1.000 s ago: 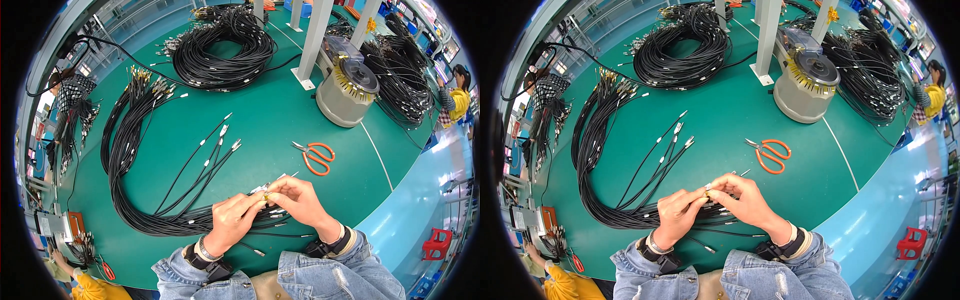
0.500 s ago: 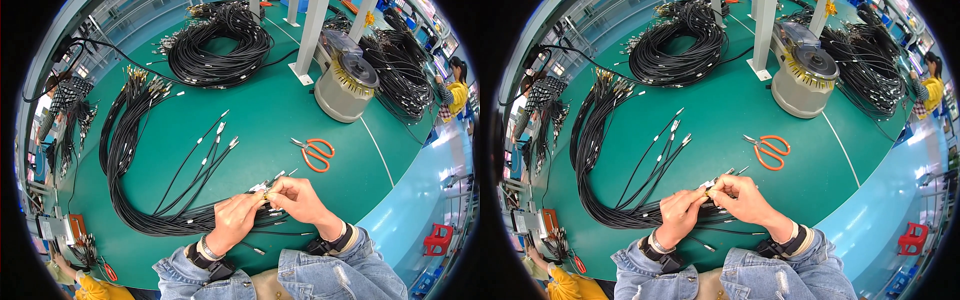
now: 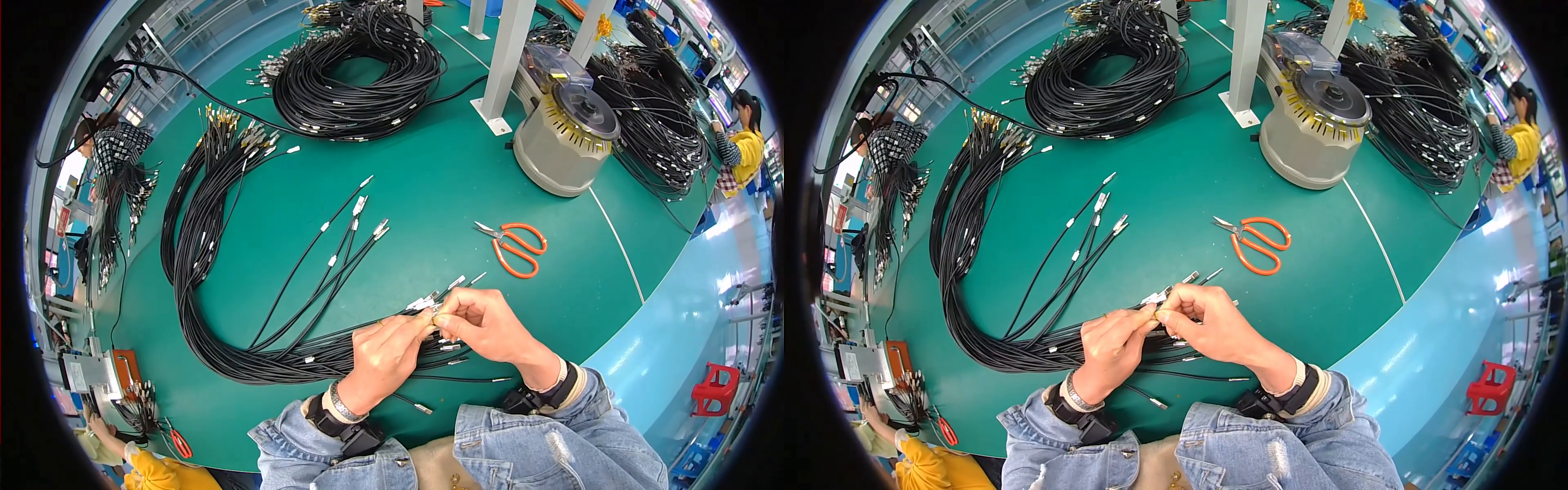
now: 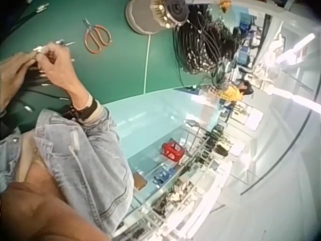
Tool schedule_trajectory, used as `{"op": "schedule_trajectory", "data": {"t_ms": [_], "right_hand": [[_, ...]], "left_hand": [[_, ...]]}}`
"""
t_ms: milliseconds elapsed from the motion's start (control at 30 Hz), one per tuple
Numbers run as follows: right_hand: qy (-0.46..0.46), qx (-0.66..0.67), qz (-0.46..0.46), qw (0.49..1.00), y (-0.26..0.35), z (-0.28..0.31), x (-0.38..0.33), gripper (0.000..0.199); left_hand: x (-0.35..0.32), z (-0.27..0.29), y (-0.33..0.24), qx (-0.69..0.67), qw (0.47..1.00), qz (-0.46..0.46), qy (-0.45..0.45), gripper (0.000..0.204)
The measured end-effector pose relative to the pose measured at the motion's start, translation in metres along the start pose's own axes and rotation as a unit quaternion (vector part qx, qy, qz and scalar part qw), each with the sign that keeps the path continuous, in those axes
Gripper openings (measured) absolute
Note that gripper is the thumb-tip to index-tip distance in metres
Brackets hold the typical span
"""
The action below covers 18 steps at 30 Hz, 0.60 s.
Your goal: The person trims the ends of black cables using shears, then picks up a yellow component and attaches it to the end of a cable by hand. After repeating this process for several cables, the person gathers the cables together and moves them to the side.
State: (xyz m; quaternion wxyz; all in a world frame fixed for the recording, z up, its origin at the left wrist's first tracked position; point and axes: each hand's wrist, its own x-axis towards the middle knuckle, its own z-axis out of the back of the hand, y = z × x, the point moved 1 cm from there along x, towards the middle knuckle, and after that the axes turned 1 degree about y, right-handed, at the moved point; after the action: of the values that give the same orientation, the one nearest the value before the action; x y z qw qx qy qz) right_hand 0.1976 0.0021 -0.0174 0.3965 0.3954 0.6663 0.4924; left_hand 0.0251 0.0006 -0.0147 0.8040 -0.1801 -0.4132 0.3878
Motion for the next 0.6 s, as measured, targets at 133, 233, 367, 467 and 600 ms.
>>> {"op": "schedule_trajectory", "data": {"t_ms": [133,233,367,467,600], "right_hand": [[0.003,-0.001,0.001,1.000,-0.0002,-0.0003,0.0001,0.015],[0.002,-0.005,-0.001,1.000,-0.0006,0.0002,0.0005,0.015],[0.007,-0.007,-0.012,1.000,-0.0004,0.0012,0.0008,0.016],[0.018,0.002,-0.046,0.999,-0.0027,0.0034,0.0010,0.013],[0.017,0.003,-0.029,0.999,-0.0033,0.0057,0.0035,0.012]], "left_hand": [[-0.0009,-0.0009,-0.0012,0.001,1.000,0.007,-0.002,0.021],[-0.0015,-0.0032,-0.0004,-0.006,1.000,0.011,-0.009,0.020],[-0.0023,-0.0034,0.0000,-0.003,1.000,0.012,-0.001,0.019],[-0.0030,-0.0041,0.0002,0.000,1.000,0.012,0.008,0.019],[0.0023,-0.0028,-0.0004,-0.012,0.999,0.035,0.025,0.017]]}}
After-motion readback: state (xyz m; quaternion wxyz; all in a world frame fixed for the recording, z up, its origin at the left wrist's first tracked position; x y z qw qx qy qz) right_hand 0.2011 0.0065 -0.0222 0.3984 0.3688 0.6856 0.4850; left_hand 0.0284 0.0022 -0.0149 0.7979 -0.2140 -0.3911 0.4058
